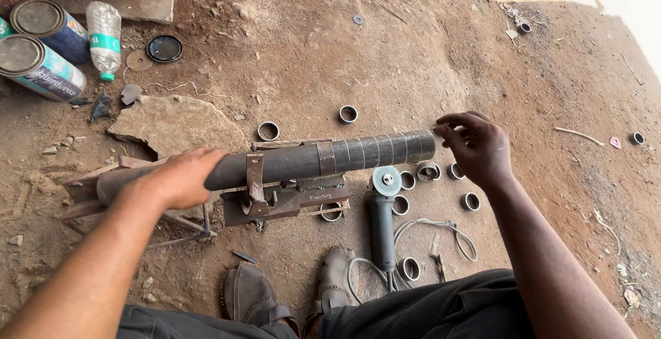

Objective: The person sits on the ground and uses a small metal ring and a scribe to mark evenly spaced lines around a long metal pipe clamped in a stand. They repeatedly rotate the pipe and scribe along the circumference to create measurement marks.

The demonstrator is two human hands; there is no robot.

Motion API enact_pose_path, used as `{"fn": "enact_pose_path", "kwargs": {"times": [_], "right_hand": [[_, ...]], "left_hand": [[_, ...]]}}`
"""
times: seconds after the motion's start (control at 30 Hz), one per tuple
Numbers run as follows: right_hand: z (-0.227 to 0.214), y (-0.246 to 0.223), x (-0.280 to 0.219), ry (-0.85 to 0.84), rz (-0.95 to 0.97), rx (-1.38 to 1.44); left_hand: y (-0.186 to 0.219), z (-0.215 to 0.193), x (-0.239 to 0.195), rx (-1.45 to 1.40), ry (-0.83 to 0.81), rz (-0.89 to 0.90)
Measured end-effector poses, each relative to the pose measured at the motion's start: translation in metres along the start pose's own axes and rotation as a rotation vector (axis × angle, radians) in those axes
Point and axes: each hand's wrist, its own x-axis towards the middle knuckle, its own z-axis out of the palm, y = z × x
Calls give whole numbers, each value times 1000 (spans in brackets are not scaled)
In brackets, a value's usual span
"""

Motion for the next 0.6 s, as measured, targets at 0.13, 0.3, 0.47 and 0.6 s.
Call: {"fn": "enact_pose_path", "kwargs": {"times": [0.13, 0.3, 0.47, 0.6], "right_hand": [[1, 1, 2, -21, -5, 21], [-3, -2, 5, -7, -7, 55], [-4, -1, 2, -18, 25, 35], [-2, 1, 2, -23, 3, 38]], "left_hand": [[-1, 0, -6, 117, 57, 16], [10, 12, -7, 440, 94, -54], [3, 5, 1, 95, 141, 86], [6, 6, 2, 37, 34, -115]]}}
